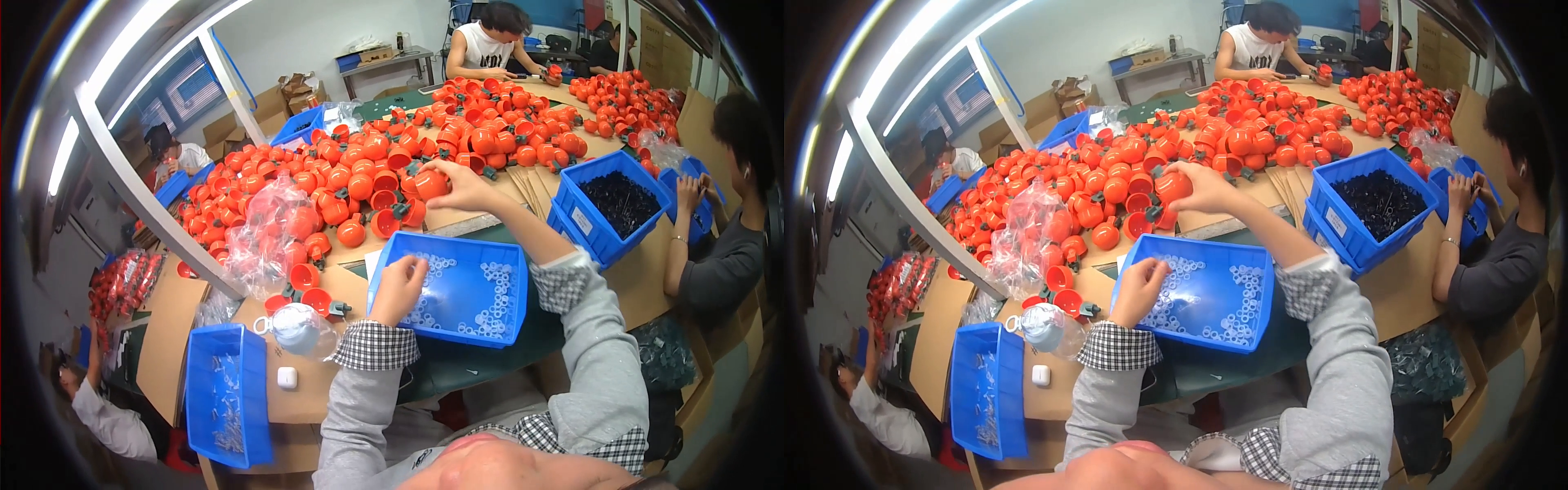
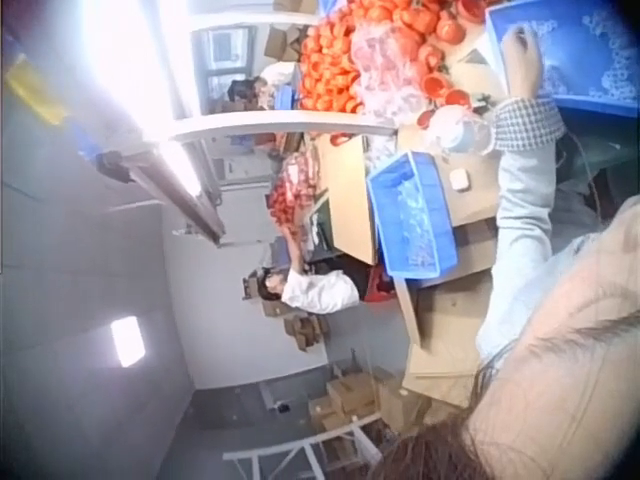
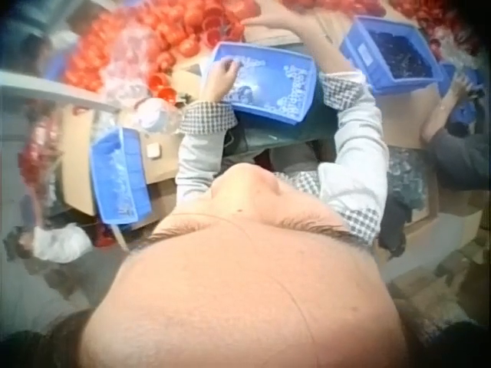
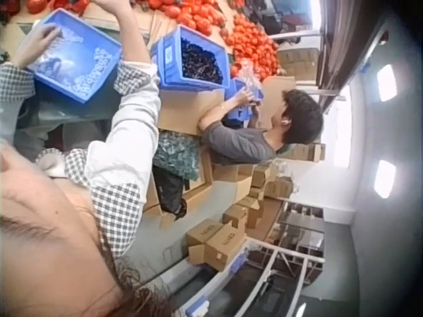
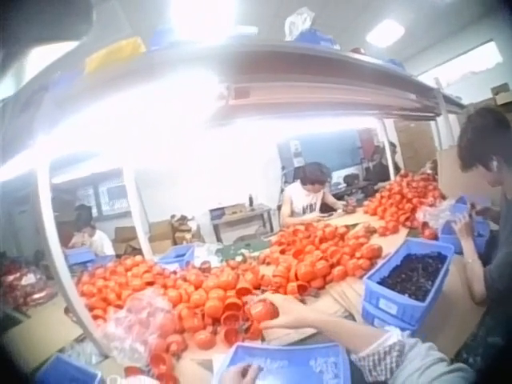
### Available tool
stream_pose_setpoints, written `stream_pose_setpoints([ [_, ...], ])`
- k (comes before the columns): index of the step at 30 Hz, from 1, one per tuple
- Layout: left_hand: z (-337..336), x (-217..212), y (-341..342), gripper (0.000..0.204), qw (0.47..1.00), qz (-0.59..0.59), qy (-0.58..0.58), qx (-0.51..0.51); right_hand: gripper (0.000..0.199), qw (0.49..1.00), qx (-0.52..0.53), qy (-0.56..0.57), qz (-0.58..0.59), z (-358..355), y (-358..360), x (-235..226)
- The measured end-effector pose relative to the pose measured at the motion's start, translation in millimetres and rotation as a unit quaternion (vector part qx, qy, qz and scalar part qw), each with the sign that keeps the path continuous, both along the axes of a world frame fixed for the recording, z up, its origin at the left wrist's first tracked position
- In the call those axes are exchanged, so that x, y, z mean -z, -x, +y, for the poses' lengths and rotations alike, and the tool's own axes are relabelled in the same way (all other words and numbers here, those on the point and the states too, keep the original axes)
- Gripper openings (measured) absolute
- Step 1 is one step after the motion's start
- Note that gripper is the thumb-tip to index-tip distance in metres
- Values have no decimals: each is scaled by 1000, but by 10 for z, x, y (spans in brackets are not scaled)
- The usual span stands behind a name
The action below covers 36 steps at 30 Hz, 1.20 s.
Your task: Assembling red and green plastic components for a product at a factory workbench.
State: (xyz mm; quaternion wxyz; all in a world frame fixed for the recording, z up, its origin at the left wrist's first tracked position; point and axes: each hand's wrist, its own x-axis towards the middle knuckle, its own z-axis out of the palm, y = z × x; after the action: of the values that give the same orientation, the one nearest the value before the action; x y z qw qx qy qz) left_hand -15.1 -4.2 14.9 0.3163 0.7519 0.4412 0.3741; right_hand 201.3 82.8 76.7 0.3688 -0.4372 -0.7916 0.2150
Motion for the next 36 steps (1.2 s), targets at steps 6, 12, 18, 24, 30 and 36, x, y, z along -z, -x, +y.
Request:
stream_pose_setpoints([
  [6,121,88,18,57,935,-304,177,46,65,931,-270,150,195,-1005,306,56],
  [12,-53,-79,-48,62,798,-523,237,185,60,905,-254,255,226,-964,378,265],
  [18,-40,47,-21,39,840,-479,239,83,40,980,-124,149,30,-1065,141,101],
  [24,-29,124,-77,27,910,-355,214,-8,8,936,-62,115,-327,-917,-144,319],
  [30,-113,3,-79,22,900,-381,214,0,17,888,25,85,-451,-935,10,495],
  [36,-92,-47,-66,32,898,-361,247,58,18,870,75,93,-479,-974,33,545],
])
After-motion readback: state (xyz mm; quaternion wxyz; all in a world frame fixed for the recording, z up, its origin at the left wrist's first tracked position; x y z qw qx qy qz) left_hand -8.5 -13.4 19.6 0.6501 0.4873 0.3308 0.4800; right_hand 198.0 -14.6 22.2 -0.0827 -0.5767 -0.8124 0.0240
